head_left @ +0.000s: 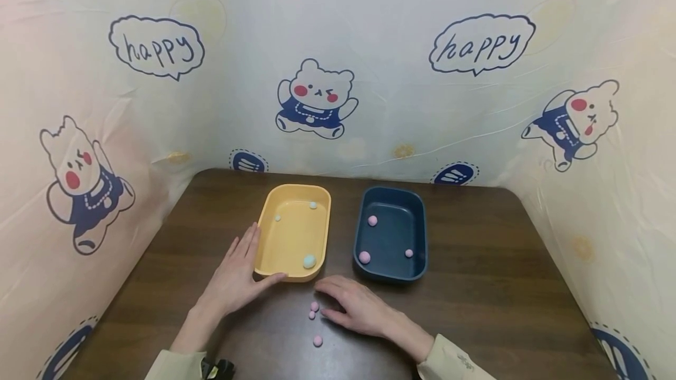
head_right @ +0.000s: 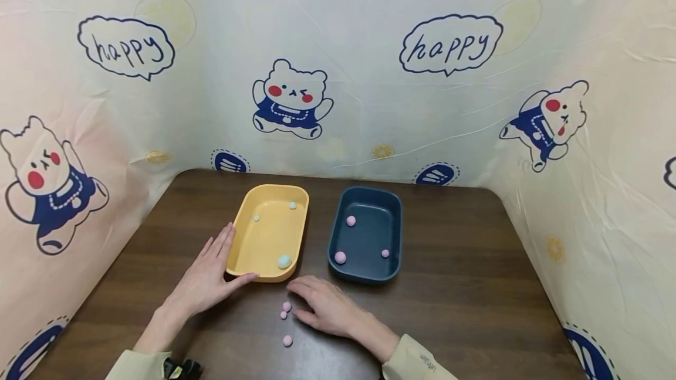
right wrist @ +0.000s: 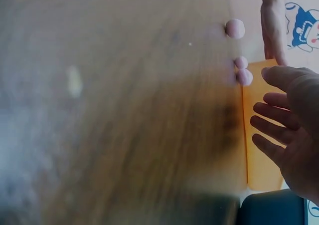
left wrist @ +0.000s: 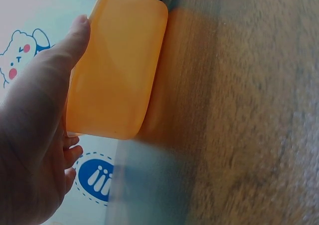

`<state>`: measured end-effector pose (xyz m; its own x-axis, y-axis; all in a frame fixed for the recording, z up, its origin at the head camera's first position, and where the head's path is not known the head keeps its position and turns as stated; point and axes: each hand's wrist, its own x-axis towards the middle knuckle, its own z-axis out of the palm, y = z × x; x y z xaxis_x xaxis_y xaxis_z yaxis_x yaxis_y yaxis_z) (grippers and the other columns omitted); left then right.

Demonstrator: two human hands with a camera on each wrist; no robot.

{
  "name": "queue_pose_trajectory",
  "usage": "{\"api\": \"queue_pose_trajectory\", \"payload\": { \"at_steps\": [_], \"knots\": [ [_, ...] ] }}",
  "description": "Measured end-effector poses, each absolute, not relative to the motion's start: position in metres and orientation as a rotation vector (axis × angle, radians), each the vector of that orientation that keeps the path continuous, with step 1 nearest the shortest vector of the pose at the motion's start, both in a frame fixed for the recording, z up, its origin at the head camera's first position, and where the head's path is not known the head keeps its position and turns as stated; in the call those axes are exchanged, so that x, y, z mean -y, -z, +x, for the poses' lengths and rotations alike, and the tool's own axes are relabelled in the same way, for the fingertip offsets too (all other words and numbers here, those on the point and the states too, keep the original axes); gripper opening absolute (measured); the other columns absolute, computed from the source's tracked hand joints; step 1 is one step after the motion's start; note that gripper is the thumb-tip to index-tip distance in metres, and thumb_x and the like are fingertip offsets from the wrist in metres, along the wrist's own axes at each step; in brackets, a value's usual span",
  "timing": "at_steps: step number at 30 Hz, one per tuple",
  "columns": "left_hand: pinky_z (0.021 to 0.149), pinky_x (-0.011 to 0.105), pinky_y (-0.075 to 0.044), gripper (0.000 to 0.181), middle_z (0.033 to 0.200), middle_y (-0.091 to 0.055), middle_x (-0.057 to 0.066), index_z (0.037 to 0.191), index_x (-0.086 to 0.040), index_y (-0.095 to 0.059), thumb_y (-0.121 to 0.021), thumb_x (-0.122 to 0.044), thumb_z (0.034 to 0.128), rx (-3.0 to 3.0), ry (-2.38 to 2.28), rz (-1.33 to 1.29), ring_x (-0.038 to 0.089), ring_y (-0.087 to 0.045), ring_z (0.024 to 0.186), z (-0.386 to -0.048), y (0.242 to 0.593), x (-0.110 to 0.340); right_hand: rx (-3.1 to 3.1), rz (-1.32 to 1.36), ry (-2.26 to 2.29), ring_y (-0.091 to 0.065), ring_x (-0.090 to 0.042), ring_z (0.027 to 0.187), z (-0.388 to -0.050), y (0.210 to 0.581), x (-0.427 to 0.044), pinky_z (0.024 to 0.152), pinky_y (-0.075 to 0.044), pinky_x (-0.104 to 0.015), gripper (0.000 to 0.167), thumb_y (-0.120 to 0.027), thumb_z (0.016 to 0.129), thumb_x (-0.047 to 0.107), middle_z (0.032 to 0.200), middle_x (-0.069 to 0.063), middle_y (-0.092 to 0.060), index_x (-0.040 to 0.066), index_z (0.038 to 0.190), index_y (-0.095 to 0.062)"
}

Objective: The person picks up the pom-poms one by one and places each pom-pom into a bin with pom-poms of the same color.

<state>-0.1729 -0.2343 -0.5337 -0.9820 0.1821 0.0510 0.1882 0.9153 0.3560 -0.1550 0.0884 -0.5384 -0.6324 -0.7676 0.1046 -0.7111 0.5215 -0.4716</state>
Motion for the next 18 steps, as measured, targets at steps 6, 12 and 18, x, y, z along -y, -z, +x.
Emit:
{"api": "queue_pose_trajectory", "payload": {
  "at_steps": [6, 12, 18],
  "knots": [
    [0.139, 0.065, -0.021, 0.134, 0.185, -0.014, 0.021, 0.176, -0.003, -0.008, -0.061, -0.09, 0.0898, 3.055, 0.575, -0.297, 0.041, -0.022, 0.171, -0.173, 0.535, 0.234, -2.618, -1.279, 0.72, -0.065, -0.013, 0.139, -0.157, 0.541, -0.085, 0.121, -0.054, -0.033, 0.041, -0.073, 0.107, 0.025, 0.148, -0.001, -0.07, 0.012, 0.146, -0.068],
    [0.14, 0.065, -0.02, 0.134, 0.185, -0.013, 0.021, 0.177, -0.004, -0.006, -0.06, -0.091, 0.0897, 3.061, 0.57, -0.296, 0.041, -0.021, 0.172, -0.174, 0.535, 0.234, -2.608, -1.291, 0.673, -0.065, -0.012, 0.138, -0.158, 0.543, -0.081, 0.12, -0.055, -0.032, 0.041, -0.072, 0.108, 0.026, 0.148, 0.0, -0.07, 0.013, 0.146, -0.068],
    [0.139, 0.065, -0.021, 0.132, 0.185, -0.014, 0.022, 0.177, -0.003, -0.007, -0.062, -0.087, 0.091, 3.061, 0.57, -0.294, 0.042, -0.022, 0.171, -0.173, 0.534, 0.234, -2.614, -1.381, 0.632, -0.065, -0.014, 0.136, -0.158, 0.544, -0.077, 0.117, -0.056, -0.031, 0.039, -0.073, 0.107, 0.024, 0.148, -0.003, -0.069, 0.012, 0.144, -0.069]
  ]
}}
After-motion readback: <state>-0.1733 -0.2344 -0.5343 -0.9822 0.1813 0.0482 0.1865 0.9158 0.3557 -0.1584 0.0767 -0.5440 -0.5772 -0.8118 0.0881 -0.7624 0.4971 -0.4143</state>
